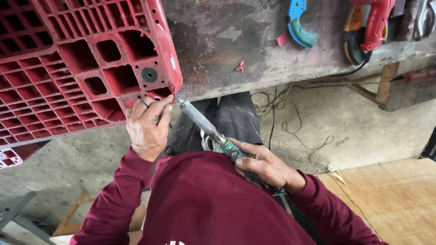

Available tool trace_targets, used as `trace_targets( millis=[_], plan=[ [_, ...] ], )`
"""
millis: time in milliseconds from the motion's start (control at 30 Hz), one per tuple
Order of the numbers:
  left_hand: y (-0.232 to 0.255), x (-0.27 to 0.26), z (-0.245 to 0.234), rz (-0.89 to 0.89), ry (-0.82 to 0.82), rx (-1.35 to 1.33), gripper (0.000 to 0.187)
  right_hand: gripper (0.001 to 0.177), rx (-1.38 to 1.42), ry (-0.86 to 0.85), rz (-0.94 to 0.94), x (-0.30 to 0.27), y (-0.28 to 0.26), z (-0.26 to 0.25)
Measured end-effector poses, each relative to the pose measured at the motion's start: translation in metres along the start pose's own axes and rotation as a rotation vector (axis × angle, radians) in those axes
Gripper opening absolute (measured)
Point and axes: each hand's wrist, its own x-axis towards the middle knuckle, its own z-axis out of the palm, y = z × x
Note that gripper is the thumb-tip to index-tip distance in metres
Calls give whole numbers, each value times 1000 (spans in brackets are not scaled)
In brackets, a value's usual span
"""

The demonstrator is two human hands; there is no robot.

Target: The person uses a soldering iron to melt and fuse together the broken edges of a red plastic crate, occasionally using a small piece of plastic to fill gaps.

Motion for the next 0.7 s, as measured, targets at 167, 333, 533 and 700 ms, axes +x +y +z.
trace_targets(
  millis=[167, 333, 533, 700],
  plan=[
    [-1, 1, 0, -14, 0, -23, 18, 70, 136, 0, 91, 2, -8, -2],
    [-1, 1, -2, -13, -20, -29, 18, 69, 217, -44, 75, 2, -10, -6],
    [0, 2, -2, -17, -17, -26, 19, 68, 139, -56, 63, 4, -23, -7],
    [2, -1, 1, -47, 18, -120, 17, 67, 49, -69, 60, -2, -31, -10]
  ],
)
